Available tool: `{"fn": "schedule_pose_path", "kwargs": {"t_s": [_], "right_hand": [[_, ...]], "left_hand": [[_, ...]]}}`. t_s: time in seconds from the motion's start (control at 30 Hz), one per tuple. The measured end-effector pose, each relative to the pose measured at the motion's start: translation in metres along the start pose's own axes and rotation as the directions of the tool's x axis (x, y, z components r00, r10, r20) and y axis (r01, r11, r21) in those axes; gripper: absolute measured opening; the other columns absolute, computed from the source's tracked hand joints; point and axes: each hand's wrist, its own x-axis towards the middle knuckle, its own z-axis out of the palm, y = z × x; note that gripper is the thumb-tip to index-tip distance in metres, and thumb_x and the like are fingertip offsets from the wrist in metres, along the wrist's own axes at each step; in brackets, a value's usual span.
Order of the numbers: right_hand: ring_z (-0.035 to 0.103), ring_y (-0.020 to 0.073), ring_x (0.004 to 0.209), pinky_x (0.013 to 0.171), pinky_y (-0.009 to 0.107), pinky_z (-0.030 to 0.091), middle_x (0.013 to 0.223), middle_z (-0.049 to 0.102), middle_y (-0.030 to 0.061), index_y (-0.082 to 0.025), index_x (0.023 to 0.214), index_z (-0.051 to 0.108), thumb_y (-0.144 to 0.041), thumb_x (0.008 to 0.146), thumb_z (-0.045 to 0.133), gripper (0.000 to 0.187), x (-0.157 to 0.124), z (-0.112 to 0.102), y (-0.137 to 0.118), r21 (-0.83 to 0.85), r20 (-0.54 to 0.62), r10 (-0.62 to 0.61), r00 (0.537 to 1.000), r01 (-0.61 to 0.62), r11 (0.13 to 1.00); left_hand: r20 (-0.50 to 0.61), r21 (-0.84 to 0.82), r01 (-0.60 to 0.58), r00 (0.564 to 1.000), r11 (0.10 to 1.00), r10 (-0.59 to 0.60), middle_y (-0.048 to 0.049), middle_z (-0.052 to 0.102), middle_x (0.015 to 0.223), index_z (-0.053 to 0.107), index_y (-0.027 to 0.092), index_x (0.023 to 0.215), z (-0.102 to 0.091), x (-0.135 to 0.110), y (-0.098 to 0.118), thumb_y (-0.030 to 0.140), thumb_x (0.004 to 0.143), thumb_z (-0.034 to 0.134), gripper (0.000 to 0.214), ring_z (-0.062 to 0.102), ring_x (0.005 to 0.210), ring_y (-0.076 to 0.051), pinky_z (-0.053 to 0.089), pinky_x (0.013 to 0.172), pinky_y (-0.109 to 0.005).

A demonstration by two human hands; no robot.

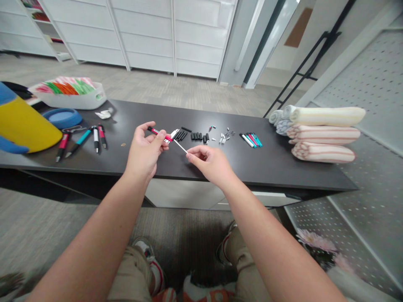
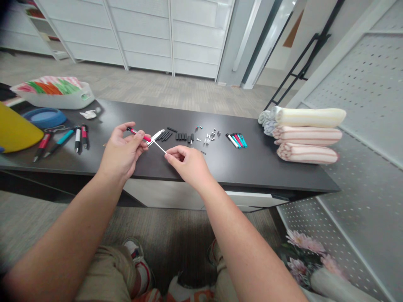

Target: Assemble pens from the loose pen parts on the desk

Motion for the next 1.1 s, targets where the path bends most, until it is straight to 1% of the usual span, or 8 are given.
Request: {"fn": "schedule_pose_path", "kwargs": {"t_s": [0.17, 0.3, 0.37, 0.47, 0.57, 0.63, 0.9, 1.1], "right_hand": [[0.066, 0.0163, 0.072, 0.067, 0.029, 0.047, 0.085, 0.078, 0.0012, -0.023, 0.098, 0.080, -0.038, 0.096, 0.069, 0.018, 0.001, 0.000, 0.003, -0.031, -0.054, 0.012, 0.998, -0.013, 0.999], [0.065, 0.0164, 0.070, 0.065, 0.029, 0.046, 0.082, 0.077, 0.0011, -0.023, 0.097, 0.078, -0.038, 0.095, 0.068, 0.018, 0.002, 0.001, 0.004, -0.036, -0.081, 0.034, 0.996, -0.037, 0.999], [0.065, 0.0161, 0.069, 0.065, 0.029, 0.046, 0.081, 0.076, 0.0007, -0.023, 0.095, 0.077, -0.036, 0.096, 0.067, 0.017, 0.002, 0.001, 0.003, -0.044, -0.080, 0.028, 0.996, -0.032, 0.999], [0.064, 0.0157, 0.069, 0.064, 0.029, 0.045, 0.081, 0.076, 0.0002, -0.023, 0.094, 0.077, -0.035, 0.095, 0.067, 0.015, 0.001, 0.002, 0.001, -0.057, -0.082, 0.021, 0.996, -0.026, 0.998], [0.065, 0.0160, 0.070, 0.065, 0.029, 0.045, 0.082, 0.077, 0.0003, -0.023, 0.094, 0.077, -0.034, 0.095, 0.068, 0.014, 0.000, 0.002, -0.001, -0.059, -0.085, 0.019, 0.996, -0.024, 0.998], [0.065, 0.0160, 0.070, 0.065, 0.029, 0.044, 0.082, 0.077, 0.0000, -0.023, 0.093, 0.077, -0.033, 0.095, 0.068, 0.014, 0.000, 0.003, -0.002, -0.069, -0.088, 0.016, 0.996, -0.022, 0.997], [0.064, 0.0154, 0.069, 0.064, 0.028, 0.043, 0.081, 0.077, -0.0002, -0.022, 0.093, 0.078, -0.032, 0.095, 0.069, 0.013, -0.001, 0.003, -0.003, -0.107, -0.098, 0.006, 0.995, -0.017, 0.994], [0.063, 0.0147, 0.068, 0.064, 0.027, 0.044, 0.080, 0.076, -0.0011, -0.022, 0.093, 0.078, -0.031, 0.094, 0.068, 0.014, -0.001, 0.003, -0.002, -0.115, -0.092, 0.002, 0.996, -0.013, 0.993]], "left_hand": [[-0.009, 0.054, -0.041, 0.999, 0.998, 0.042, -0.0003, 0.073, 0.086, 0.048, 0.024, 0.128, -0.004, 0.006, -0.004, 0.032, 0.086, 0.079, 0.053, 0.065, 0.062, -0.010, 0.054, 0.064, -0.023], [0.053, 0.231, -0.110, 0.994, 0.967, 0.101, 0.0017, 0.071, 0.083, 0.051, 0.026, 0.133, -0.004, 0.004, -0.006, 0.029, 0.086, 0.077, 0.053, 0.066, 0.064, -0.012, 0.056, 0.067, -0.025], [0.123, 0.353, -0.165, 0.984, 0.921, 0.129, 0.0028, 0.069, 0.081, 0.054, 0.027, 0.135, -0.002, -0.001, -0.004, 0.028, 0.087, 0.075, 0.052, 0.067, 0.066, -0.013, 0.056, 0.069, -0.026], [0.226, 0.537, -0.280, 0.956, 0.796, 0.185, 0.0035, 0.066, 0.080, 0.058, 0.028, 0.136, 0.001, -0.010, 0.000, 0.027, 0.089, 0.071, 0.048, 0.066, 0.070, -0.014, 0.054, 0.073, -0.027], [0.304, 0.629, -0.347, 0.933, 0.696, 0.191, 0.0033, 0.066, 0.083, 0.061, 0.028, 0.134, 0.004, -0.015, 0.004, 0.027, 0.091, 0.067, 0.044, 0.065, 0.071, -0.014, 0.053, 0.076, -0.028], [0.324, 0.642, -0.351, 0.930, 0.681, 0.174, 0.0032, 0.066, 0.082, 0.062, 0.027, 0.133, 0.005, -0.016, 0.005, 0.028, 0.091, 0.066, 0.042, 0.065, 0.072, -0.014, 0.053, 0.077, -0.028], [0.328, 0.605, -0.321, 0.934, 0.728, 0.139, 0.0036, 0.068, 0.082, 0.059, 0.026, 0.133, 0.006, -0.014, 0.003, 0.028, 0.092, 0.067, 0.042, 0.069, 0.074, -0.015, 0.053, 0.077, -0.028], [0.337, 0.615, -0.329, 0.931, 0.716, 0.139, 0.0047, 0.065, 0.080, 0.060, 0.026, 0.133, 0.007, -0.016, 0.004, 0.026, 0.092, 0.065, 0.041, 0.068, 0.073, -0.013, 0.053, 0.075, -0.026]]}}
